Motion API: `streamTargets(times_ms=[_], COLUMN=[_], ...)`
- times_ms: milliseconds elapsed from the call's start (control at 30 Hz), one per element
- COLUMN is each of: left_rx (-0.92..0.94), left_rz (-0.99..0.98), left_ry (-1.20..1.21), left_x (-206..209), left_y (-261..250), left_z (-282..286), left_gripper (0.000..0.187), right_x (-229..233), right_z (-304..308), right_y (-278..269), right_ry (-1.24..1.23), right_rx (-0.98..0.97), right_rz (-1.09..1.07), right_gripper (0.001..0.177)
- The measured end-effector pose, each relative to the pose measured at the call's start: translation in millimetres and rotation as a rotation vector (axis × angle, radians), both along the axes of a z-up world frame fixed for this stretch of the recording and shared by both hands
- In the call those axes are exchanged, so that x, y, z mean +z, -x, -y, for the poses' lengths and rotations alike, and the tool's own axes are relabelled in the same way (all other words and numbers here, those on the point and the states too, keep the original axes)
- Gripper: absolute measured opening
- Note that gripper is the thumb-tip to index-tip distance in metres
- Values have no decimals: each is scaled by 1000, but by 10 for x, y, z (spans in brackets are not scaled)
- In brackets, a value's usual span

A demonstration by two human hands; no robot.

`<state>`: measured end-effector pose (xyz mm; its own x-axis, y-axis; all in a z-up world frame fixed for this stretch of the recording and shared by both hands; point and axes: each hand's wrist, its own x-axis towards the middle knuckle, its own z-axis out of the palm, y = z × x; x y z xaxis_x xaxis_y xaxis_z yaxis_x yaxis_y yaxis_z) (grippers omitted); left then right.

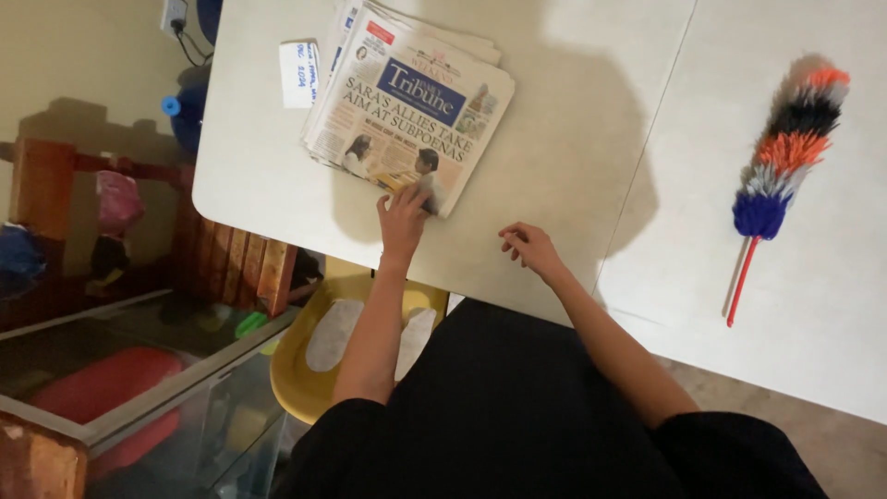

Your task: Dusting various newspapers page by page using a handheld duster on a table.

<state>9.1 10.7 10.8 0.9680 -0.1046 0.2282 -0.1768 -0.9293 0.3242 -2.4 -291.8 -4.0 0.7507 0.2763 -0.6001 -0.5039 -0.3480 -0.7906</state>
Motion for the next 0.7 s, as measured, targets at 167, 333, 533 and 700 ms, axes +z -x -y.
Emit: streamTargets(times_ms=[167,333,533,700], left_rx=[-48,-219,-515,-227], left_rz=[-28,54,12,-76], left_ry=[79,145,125,460], left_x=[6,4,164,167], left_y=[-118,4,508,688], left_z=[154,708,1651,2038], left_gripper=[19,16,17,31], right_x=[1,267,-173,-519], right_z=[7,153,832,1758], right_y=[69,-9,-51,321], right_ry=[-33,-236,-262,-125], right_rx=[-60,-297,-324,-358], right_rz=[-100,-289,-345,112], right_gripper=[32,54,52,39])
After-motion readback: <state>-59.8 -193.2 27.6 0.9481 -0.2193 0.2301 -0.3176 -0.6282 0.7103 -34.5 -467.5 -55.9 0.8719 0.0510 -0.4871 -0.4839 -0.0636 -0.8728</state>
